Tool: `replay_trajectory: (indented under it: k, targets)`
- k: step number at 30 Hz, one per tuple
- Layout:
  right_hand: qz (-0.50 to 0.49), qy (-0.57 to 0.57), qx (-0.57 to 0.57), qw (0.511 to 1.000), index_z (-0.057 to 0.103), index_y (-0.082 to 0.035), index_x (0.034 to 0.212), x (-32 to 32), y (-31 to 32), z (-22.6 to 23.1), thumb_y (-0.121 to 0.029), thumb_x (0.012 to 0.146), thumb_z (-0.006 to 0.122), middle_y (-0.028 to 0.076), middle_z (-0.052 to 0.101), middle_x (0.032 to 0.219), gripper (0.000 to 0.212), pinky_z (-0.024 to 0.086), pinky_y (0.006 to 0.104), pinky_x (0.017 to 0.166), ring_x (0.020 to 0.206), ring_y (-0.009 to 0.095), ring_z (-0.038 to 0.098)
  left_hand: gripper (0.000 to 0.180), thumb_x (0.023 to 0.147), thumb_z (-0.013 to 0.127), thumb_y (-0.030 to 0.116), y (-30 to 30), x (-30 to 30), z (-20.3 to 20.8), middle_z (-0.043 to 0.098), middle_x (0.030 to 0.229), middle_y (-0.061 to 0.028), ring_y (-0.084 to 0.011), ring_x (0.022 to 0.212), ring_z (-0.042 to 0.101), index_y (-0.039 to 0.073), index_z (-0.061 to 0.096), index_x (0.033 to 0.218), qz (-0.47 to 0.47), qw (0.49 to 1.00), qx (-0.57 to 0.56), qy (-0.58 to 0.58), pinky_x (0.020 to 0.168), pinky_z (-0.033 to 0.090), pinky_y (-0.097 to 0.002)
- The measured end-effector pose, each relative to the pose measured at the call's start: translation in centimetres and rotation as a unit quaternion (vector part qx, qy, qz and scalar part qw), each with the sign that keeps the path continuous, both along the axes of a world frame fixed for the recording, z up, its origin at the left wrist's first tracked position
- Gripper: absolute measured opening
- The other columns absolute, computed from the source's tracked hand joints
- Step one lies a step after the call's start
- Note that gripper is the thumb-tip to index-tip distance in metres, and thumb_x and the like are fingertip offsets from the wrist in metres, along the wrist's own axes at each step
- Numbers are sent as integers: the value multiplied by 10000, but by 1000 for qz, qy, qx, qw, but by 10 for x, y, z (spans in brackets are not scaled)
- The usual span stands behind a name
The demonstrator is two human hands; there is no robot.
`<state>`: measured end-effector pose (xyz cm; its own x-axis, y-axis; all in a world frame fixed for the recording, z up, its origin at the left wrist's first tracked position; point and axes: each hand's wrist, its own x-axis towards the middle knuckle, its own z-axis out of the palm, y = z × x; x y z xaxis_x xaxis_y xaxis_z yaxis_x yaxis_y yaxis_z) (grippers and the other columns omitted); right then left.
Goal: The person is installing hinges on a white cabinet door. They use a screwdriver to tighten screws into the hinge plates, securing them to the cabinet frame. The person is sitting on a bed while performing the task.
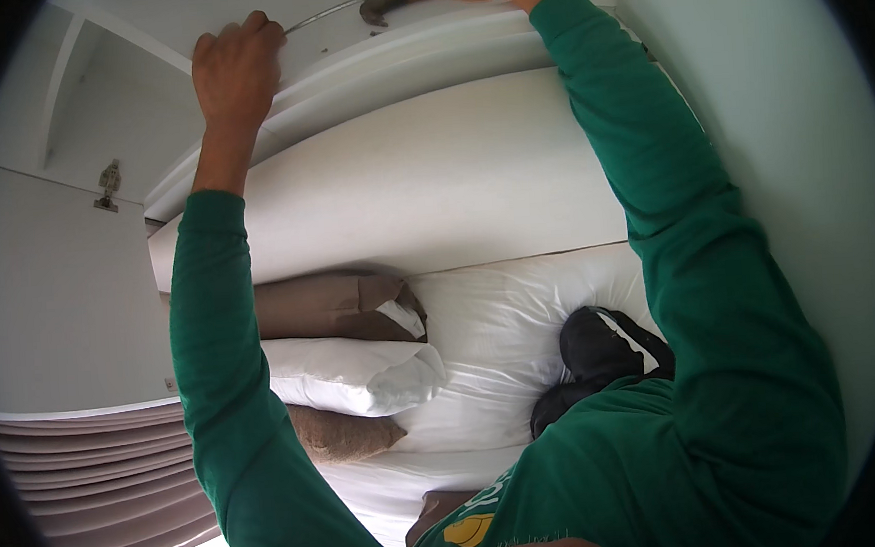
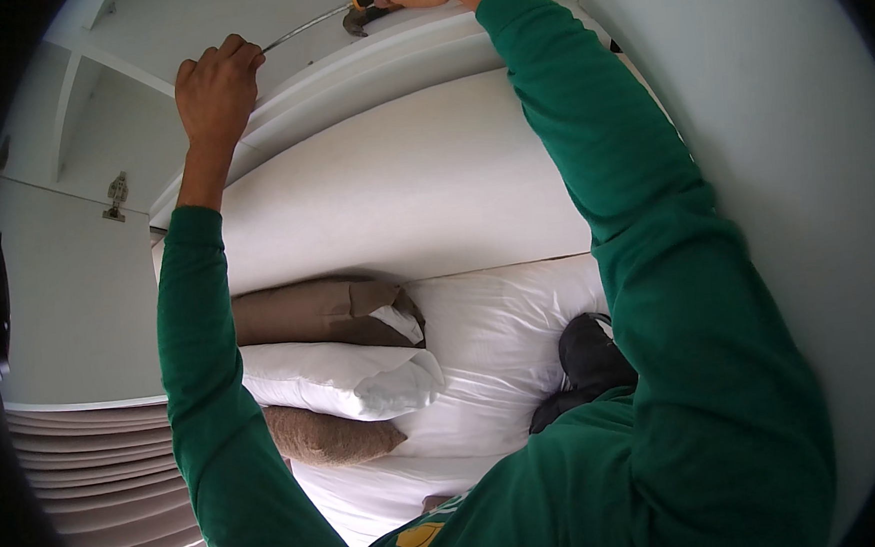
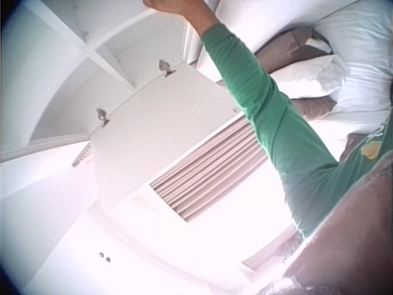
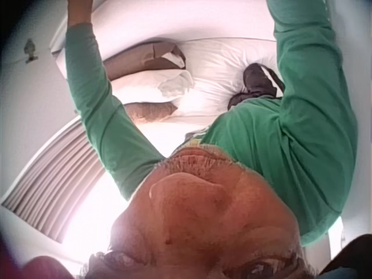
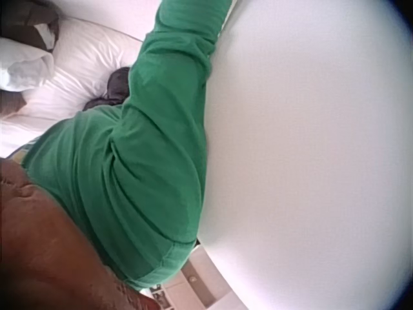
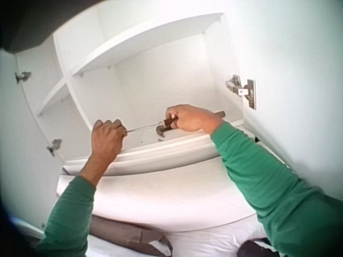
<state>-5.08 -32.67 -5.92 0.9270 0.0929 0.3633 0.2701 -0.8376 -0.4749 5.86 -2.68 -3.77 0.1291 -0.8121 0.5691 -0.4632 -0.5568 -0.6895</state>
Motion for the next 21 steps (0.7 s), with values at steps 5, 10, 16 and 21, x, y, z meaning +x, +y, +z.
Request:
replay_trajectory:
  k: [5,10,16,21]
  targets:
    - [-10,115,-26,993,674,-76,1204,0,-2,8,-270,962,593,123,709,1201,320,480,430,960,1090,301,634,68,901,728,244,0,-1,2,686,886,93,-151,755,642,186,757,879,0,1000,4,-3,712,430,-332]
    - [-20,143,6,989,686,-95,1189,-16,7,16,-229,938,576,109,714,1181,305,485,396,927,1067,266,635,146,916,732,281,-3,-8,1,708,999,85,-139,832,679,185,766,1020,26,1000,-12,-2,737,460,-325]
    - [-35,158,-13,987,685,-94,1175,-12,8,15,-207,928,562,113,718,1150,298,493,406,905,1012,272,643,448,903,767,373,-4,-14,0,691,1218,-9,-158,963,715,139,673,1272,21,999,-41,-4,787,510,-324]
    - [-77,127,-9,989,670,-121,1265,-7,-17,4,-214,937,571,123,704,1185,355,519,445,869,1017,293,642,434,869,769,284,-4,-16,12,649,1148,-70,-228,1022,657,64,645,1223,44,998,45,16,822,519,-363]
